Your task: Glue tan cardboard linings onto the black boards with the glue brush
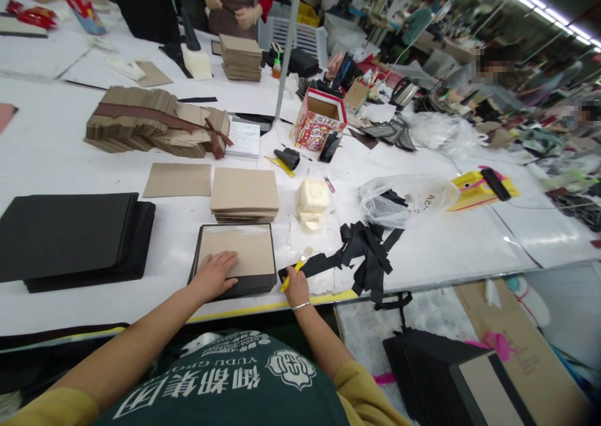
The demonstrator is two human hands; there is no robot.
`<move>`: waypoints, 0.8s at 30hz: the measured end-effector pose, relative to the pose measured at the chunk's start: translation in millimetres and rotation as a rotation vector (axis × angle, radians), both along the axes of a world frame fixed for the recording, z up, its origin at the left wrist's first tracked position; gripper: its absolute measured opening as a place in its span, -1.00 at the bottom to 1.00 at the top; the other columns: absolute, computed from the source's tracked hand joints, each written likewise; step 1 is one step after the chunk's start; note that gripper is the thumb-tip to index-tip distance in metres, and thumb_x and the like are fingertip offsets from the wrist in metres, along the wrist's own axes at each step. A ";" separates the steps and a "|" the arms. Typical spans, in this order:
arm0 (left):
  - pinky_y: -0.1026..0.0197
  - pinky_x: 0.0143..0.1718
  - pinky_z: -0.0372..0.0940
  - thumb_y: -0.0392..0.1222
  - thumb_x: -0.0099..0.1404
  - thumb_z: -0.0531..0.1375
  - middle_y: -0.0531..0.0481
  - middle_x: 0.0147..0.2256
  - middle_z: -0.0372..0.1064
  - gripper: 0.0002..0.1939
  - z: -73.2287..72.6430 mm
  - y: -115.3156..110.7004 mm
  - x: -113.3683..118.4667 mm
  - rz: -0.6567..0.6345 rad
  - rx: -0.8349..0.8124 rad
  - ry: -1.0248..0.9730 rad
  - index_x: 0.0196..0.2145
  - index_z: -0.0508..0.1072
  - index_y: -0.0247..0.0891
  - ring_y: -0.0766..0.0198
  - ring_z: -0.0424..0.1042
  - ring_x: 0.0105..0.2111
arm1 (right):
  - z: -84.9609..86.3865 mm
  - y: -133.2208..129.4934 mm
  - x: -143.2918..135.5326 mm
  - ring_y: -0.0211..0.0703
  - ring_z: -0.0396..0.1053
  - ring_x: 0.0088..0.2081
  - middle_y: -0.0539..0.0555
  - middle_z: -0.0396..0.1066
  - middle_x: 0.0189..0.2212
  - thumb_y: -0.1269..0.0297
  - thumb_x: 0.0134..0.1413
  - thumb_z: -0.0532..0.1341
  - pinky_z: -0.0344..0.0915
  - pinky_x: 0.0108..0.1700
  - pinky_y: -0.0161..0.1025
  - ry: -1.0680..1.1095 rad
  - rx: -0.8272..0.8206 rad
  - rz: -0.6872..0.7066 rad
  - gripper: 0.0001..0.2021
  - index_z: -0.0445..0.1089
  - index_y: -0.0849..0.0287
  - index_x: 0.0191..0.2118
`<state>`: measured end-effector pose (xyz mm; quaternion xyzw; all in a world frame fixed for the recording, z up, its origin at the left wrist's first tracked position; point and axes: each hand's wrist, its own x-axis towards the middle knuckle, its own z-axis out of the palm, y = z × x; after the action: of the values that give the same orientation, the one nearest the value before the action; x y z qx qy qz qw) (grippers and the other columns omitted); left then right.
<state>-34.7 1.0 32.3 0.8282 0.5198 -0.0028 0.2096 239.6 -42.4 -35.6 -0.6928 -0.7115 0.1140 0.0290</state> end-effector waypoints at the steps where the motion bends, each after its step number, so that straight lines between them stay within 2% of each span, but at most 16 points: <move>1: -0.12 0.06 -0.04 -0.10 0.12 0.12 -0.11 0.14 0.08 -0.52 -0.2 -0.1 0.1 -0.001 0.003 0.003 0.03 0.25 -0.19 0.02 0.04 0.12 | 0.7 -0.8 0.9 -0.12 0.20 -0.30 0.15 0.29 -0.38 0.44 0.05 0.03 0.09 -0.24 -0.27 0.003 0.005 0.000 -0.74 0.28 0.24 -0.12; 7: -0.11 0.06 -0.04 -0.09 0.13 0.10 -0.12 0.13 0.08 -0.51 1.6 -0.5 0.2 -0.001 0.016 0.009 0.03 0.25 -0.22 0.02 0.04 0.11 | 3.3 2.4 3.0 -0.15 0.24 -0.33 0.13 0.34 -0.40 0.57 -0.05 0.02 0.10 -0.27 -0.29 -0.002 -0.071 -0.055 -0.64 0.26 0.25 -0.08; 12: -0.08 0.06 -0.03 -0.07 0.12 0.11 -0.11 0.14 0.07 -0.52 3.5 1.2 1.5 0.004 -0.006 0.006 0.02 0.26 -0.19 0.04 0.05 0.11 | 5.0 2.7 10.1 -0.19 0.29 -0.32 0.09 0.38 -0.35 0.51 0.00 0.05 0.10 -0.32 -0.34 0.109 -0.088 -0.065 -0.69 0.27 0.18 -0.09; 17: -0.05 0.06 -0.01 -0.06 0.11 0.12 -0.11 0.13 0.09 -0.52 2.6 2.9 0.5 0.015 -0.024 -0.002 0.00 0.28 -0.19 0.04 0.06 0.11 | 13.1 1.1 11.8 -0.18 0.31 -0.36 0.07 0.37 -0.44 0.41 0.05 0.04 0.13 -0.34 -0.34 0.137 -0.068 -0.115 -0.78 0.31 0.19 -0.17; 20: -0.04 0.07 0.00 -0.08 0.13 0.11 -0.15 0.13 0.08 -0.50 7.4 2.2 2.2 0.063 0.022 -0.043 0.03 0.24 -0.23 0.05 0.10 0.09 | 35.6 4.5 13.8 -0.17 0.32 -0.32 0.09 0.37 -0.40 0.36 0.07 0.02 0.18 -0.27 -0.31 0.265 0.045 -0.175 -0.81 0.29 0.21 -0.20; 24: 0.02 0.15 -0.09 -0.08 0.16 0.08 -0.18 0.15 0.02 -0.42 33.0 1.1 27.6 0.076 0.153 -0.308 0.12 0.10 -0.30 0.11 0.01 0.14 | 88.8 11.9 16.9 -0.22 0.34 -0.34 0.06 0.37 -0.37 0.29 0.02 0.06 0.24 -0.24 -0.30 0.595 0.139 -0.174 -0.79 0.22 0.20 -0.18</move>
<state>-7.1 2.1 65.3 0.8122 0.5111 0.1716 0.2230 256.5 -30.5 53.2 -0.6838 -0.6158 0.2600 0.2926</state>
